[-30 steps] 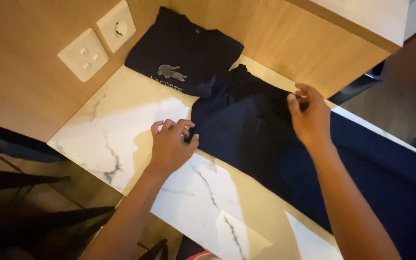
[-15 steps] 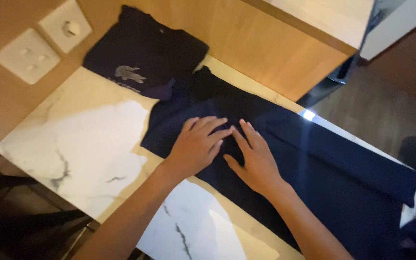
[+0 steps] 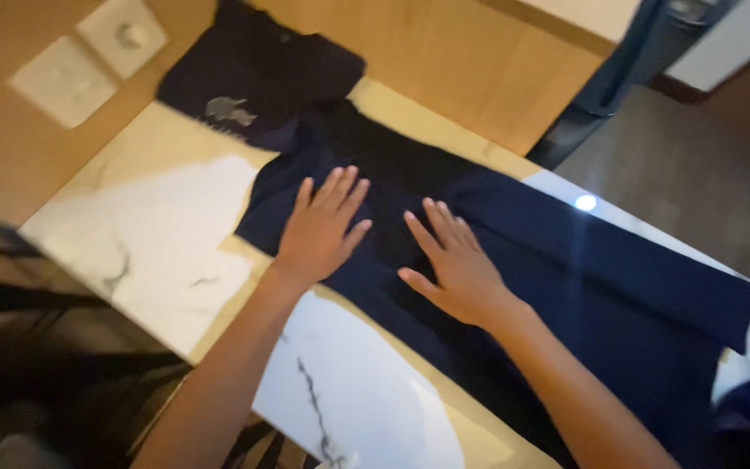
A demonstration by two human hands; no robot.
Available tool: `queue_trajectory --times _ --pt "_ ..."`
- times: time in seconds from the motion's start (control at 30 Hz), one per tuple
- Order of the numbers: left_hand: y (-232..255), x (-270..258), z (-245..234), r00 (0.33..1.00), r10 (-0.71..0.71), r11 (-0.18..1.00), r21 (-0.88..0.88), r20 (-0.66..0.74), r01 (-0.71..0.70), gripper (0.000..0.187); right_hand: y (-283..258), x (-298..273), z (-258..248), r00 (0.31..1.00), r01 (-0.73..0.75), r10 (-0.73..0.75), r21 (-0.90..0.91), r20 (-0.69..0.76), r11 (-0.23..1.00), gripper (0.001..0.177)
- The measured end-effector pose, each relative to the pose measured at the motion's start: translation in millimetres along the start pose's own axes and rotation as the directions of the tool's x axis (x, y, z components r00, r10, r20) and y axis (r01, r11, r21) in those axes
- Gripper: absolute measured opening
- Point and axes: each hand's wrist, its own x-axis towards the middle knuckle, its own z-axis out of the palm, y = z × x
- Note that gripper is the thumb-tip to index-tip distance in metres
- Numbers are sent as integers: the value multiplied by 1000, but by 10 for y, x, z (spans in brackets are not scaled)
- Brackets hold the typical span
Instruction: The person is folding a dark blue polo shirt on a white table.
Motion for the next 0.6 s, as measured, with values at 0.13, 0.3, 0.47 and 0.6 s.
queue_trajectory --times 0.13,0.3,0.47,0.6 --pt "551 -217 -168 997 24 998 -55 -67 -28 56 8 -269 20 997 55 -48 -126 58 991 80" --pt "955 -440 -141 999 50 939 -340 -7 -49 17 18 -468 -75 995 34 -35 9 89 999 70" --pt "1023 -474 -196 998 18 953 -303 63 2 12 -21 -807 -233 982 -61 26 188 186 980 47" --pt "1086 -551 -161 995 -48 963 -259 85 68 15 -97 -985 -260 954 -140 101 125 282 982 46"
